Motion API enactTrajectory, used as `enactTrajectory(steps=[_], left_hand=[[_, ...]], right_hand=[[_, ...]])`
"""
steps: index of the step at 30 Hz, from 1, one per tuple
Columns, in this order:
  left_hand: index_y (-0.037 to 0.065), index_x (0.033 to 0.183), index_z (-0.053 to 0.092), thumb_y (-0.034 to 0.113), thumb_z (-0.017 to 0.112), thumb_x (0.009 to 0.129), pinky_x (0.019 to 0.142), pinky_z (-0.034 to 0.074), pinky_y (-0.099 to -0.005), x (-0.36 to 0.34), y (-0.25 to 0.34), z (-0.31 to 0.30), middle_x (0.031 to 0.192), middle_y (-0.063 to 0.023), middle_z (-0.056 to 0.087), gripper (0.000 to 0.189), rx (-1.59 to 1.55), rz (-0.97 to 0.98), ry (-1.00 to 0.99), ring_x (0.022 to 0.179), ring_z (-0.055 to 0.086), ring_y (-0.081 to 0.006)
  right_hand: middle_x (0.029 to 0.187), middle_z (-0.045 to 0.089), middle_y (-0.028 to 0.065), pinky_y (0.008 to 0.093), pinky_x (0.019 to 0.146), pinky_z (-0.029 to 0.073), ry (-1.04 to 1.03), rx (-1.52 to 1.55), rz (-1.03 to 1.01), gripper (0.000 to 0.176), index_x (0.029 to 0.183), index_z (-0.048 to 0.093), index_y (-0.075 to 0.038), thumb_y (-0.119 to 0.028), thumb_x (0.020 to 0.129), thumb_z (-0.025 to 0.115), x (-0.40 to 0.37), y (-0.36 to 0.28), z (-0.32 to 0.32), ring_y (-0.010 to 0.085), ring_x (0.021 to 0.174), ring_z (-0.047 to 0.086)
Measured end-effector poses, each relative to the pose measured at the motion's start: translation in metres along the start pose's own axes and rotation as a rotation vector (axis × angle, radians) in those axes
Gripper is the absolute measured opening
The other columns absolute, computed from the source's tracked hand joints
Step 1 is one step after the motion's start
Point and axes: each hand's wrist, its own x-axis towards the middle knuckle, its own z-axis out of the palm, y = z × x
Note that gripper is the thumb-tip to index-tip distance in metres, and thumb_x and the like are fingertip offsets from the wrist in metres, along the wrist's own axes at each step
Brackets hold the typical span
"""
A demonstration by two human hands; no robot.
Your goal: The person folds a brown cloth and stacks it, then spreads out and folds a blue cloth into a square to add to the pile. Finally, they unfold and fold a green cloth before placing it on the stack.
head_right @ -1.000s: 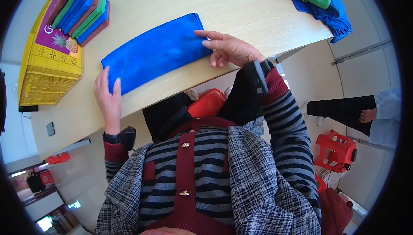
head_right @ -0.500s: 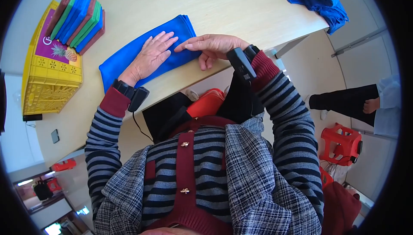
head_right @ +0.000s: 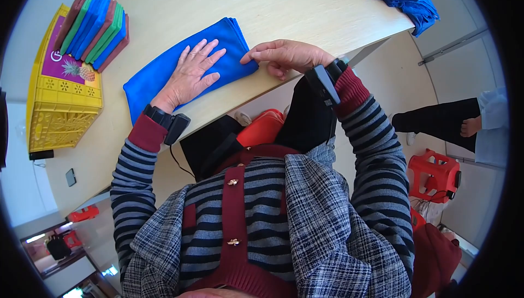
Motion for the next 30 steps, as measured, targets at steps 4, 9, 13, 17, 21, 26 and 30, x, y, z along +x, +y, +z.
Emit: enactTrajectory(steps=[4,9,13,17,21,26,30], left_hand=[[0.028,0.158,0.04,0.064,0.041,0.103,0.126,0.009,-0.0551,-0.001,-0.002,0.007,0.167,-0.0081,0.029,0.065,0.043,0.001,0.041,0.156,0.02,-0.0321],[0.026,0.159,0.037,0.063,0.041,0.103,0.125,0.01,-0.0565,-0.002,0.003,0.006,0.167,-0.0088,0.029,0.067,0.091,0.003,0.045,0.156,0.019,-0.0324],[0.022,0.159,0.035,0.055,0.044,0.105,0.125,0.012,-0.0569,-0.001,-0.001,0.009,0.167,-0.0098,0.029,0.065,0.126,0.02,0.018,0.156,0.019,-0.0328],[0.017,0.159,0.034,0.045,0.046,0.105,0.124,0.013,-0.0568,-0.005,-0.005,0.017,0.167,-0.0109,0.029,0.062,0.225,0.031,0.032,0.155,0.021,-0.0321],[0.016,0.159,0.035,0.037,0.047,0.104,0.125,0.014,-0.0549,-0.027,-0.001,0.002,0.166,-0.0112,0.03,0.06,-0.091,-0.031,0.116,0.154,0.025,-0.031],[0.016,0.158,0.038,0.035,0.046,0.105,0.125,0.014,-0.0527,-0.083,-0.025,-0.014,0.166,-0.0102,0.032,0.057,0.073,-0.121,0.07,0.153,0.027,-0.0299],[0.017,0.158,0.04,0.035,0.046,0.105,0.125,0.014,-0.0512,-0.122,-0.039,-0.015,0.166,-0.0088,0.032,0.056,0.101,-0.24,0.107,0.154,0.026,-0.03]], right_hand=[[0.077,0.062,0.0029,0.0187,0.057,0.044,0.172,-0.08,-0.056,0.045,0.131,0.067,-0.009,-0.044,0.104,0.06,-0.005,-0.01,0.008,0.0056,0.058,0.053],[0.094,0.064,0.0034,0.0217,0.066,0.048,0.482,-0.347,-0.147,0.039,0.132,0.066,-0.007,-0.035,0.106,0.057,0.007,-0.035,0.037,0.0088,0.067,0.055],[0.138,0.059,0.0185,0.0418,0.107,0.046,0.736,-0.58,-0.621,0.053,0.145,0.052,-0.002,-0.038,0.106,0.052,0.062,-0.033,0.103,0.0294,0.127,0.058],[0.155,0.044,0.0221,0.05,0.12,0.03,0.798,-0.926,-0.515,0.062,0.151,0.044,-0.002,-0.044,0.106,0.047,0.105,-0.01,0.141,0.0364,0.147,0.038],[0.161,0.037,0.0201,0.0516,0.124,0.02,0.76,-0.977,-0.405,0.066,0.154,0.041,-0.004,-0.049,0.105,0.044,0.109,0.009,0.125,0.0392,0.152,0.027],[0.161,0.038,0.0169,0.0506,0.124,0.021,0.763,-1.284,-0.331,0.064,0.154,0.042,-0.007,-0.047,0.105,0.046,0.091,0.02,0.107,0.0372,0.152,0.029],[0.162,0.038,0.0145,0.0502,0.124,0.021,0.757,-1.324,-0.314,0.061,0.154,0.043,-0.009,-0.046,0.105,0.046,0.085,0.022,0.097,0.0359,0.152,0.028]])
